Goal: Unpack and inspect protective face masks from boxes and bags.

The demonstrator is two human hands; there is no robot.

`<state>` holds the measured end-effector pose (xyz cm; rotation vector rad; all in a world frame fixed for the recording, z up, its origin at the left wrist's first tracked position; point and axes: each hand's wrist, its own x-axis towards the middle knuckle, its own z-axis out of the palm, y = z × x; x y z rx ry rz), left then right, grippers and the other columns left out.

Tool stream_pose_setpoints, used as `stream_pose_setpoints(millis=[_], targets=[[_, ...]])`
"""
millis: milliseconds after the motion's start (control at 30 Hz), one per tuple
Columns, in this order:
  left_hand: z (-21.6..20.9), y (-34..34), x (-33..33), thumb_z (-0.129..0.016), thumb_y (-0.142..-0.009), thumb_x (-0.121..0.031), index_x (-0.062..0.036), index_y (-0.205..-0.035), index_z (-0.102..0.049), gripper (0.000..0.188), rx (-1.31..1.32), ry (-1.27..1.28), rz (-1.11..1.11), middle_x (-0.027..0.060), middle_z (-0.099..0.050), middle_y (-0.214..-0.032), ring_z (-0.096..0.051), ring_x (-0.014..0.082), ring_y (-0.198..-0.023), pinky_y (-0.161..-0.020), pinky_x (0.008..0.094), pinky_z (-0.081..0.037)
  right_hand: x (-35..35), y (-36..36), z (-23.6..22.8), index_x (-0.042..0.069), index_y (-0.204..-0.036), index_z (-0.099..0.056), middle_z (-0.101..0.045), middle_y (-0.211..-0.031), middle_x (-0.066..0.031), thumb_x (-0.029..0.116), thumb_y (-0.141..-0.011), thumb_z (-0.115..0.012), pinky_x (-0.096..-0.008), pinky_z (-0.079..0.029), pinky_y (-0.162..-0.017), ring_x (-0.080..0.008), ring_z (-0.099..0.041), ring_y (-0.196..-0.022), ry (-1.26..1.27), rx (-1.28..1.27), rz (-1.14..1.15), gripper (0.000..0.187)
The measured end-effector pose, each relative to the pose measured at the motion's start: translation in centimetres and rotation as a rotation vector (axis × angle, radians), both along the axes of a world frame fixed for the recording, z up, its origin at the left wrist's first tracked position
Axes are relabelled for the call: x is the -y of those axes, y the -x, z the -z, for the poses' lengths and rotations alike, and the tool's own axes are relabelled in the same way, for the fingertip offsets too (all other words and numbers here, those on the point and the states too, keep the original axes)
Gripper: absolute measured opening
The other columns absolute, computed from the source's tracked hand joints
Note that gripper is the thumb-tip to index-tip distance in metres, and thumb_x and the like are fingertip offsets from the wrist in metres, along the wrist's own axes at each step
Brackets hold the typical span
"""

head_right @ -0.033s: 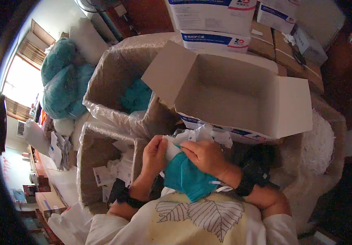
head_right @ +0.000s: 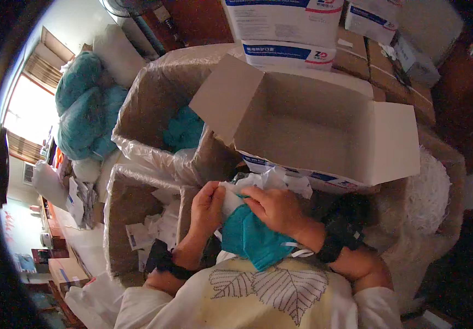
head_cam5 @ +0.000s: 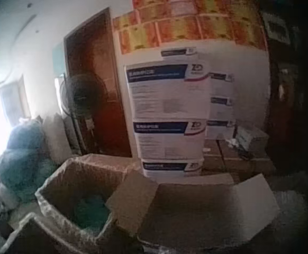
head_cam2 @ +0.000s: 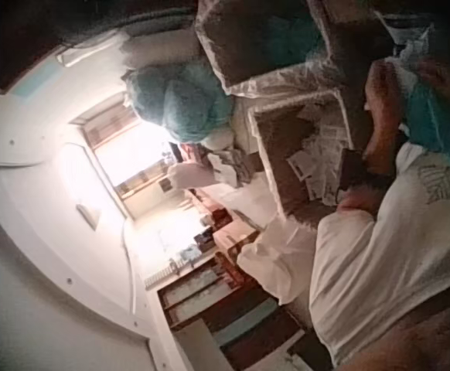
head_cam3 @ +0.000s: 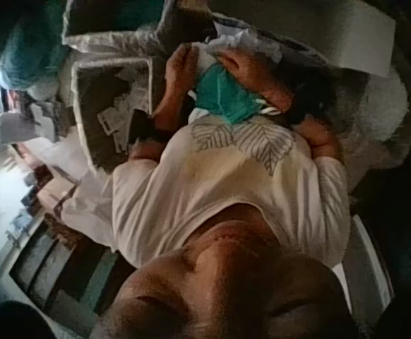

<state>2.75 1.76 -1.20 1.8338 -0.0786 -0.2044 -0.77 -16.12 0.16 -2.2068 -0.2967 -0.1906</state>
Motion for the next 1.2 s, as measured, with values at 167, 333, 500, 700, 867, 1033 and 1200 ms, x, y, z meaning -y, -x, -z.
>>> stream_pose_setpoints(millis=[167, 333, 500, 700, 867, 1033, 1200], targets=[[-1.9, 0.1, 0.7, -0.053, -0.084, -0.010, -0.0007, -0.089, -0.057, 0.012, 0.158, -0.148, 0.086, 0.0079, -0.054, -0.071, -0.052, 0.0162, -0.064, -0.058, 0.0268, -0.042, 1.0, -0.2, -0.4, 0.015, -0.094, -0.056, -0.060, -0.070, -0.0118, 0.023, -0.079, -0.057, -0.0406, -0.045, -0.055, -0.0305, -0.059, -0.065, 0.131, -0.025, -0.054, 0.017], [-2.5, 0.3, 0.9, -0.054, -0.081, -0.008, -0.0006, -0.088, -0.058, 0.011, 0.353, -0.267, 0.146, 0.0129, -0.054, -0.072, -0.055, 0.0261, -0.064, -0.056, 0.0308, -0.043, 1.5, -0.4, -0.7, 0.015, -0.093, -0.057, -0.061, -0.069, -0.0114, 0.025, -0.080, -0.056, -0.0416, -0.045, -0.056, -0.0308, -0.059, -0.065, 0.119, -0.030, -0.103, 0.017], [-2.7, 0.4, 1.2, -0.056, -0.079, -0.006, -0.0014, -0.085, -0.059, 0.008, 0.483, -0.319, 0.198, 0.0122, -0.056, -0.073, -0.057, 0.0271, -0.065, -0.056, 0.0322, -0.045, 1.8, -0.9, -1.1, 0.013, -0.094, -0.058, -0.061, -0.075, -0.0133, 0.026, -0.080, -0.054, -0.0413, -0.046, -0.064, -0.0320, -0.060, -0.071, 0.084, -0.165, -0.169, 0.020], [-2.6, 0.1, 1.4, -0.058, -0.075, -0.003, -0.0019, -0.085, -0.060, 0.010, 0.542, -0.328, 0.250, 0.0120, -0.058, -0.076, -0.058, 0.0274, -0.067, -0.058, 0.0327, -0.046, 2.5, -2.0, -0.9, 0.011, -0.094, -0.060, -0.061, -0.083, -0.0157, 0.024, -0.080, -0.054, -0.0391, -0.046, -0.070, -0.0322, -0.059, -0.079, 0.016, -0.291, -0.349, 0.021], [-2.3, 0.0, 1.5, -0.056, -0.078, -0.004, -0.0007, -0.087, -0.059, 0.010, 0.552, -0.333, 0.282, 0.0139, -0.057, -0.076, -0.057, 0.0283, -0.067, -0.059, 0.0319, -0.046, 2.7, -2.0, -0.5, 0.007, -0.092, -0.060, -0.061, -0.085, -0.0158, 0.023, -0.080, -0.055, -0.0379, -0.046, -0.070, -0.0289, -0.060, -0.081, -0.051, -0.371, -0.395, 0.021], [-0.2, -0.4, -0.2, -0.054, -0.082, -0.009, -0.0020, -0.086, -0.057, 0.008, 0.220, -0.187, -0.078, 0.0104, -0.056, -0.074, -0.054, 0.0204, -0.067, -0.061, 0.0298, -0.043, 1.9, -0.7, -1.7, 0.006, -0.087, -0.058, -0.059, -0.077, -0.0062, 0.024, -0.084, -0.054, -0.0309, -0.046, -0.063, -0.0157, -0.058, -0.065, -0.258, -0.198, -0.056, 0.018], [1.8, -0.4, -7.7, -0.045, -0.090, -0.016, -0.0025, -0.080, -0.052, 0.018, 0.192, -0.212, -0.412, 0.0015, -0.046, -0.071, -0.040, 0.0094, -0.069, -0.060, 0.0280, -0.038, 6.3, -1.7, -5.8, 0.010, -0.101, -0.057, -0.059, -0.086, -0.0002, 0.024, -0.087, -0.054, -0.0266, -0.047, -0.069, -0.0114, -0.057, -0.078, -1.434, -0.293, 0.194, 0.020]])
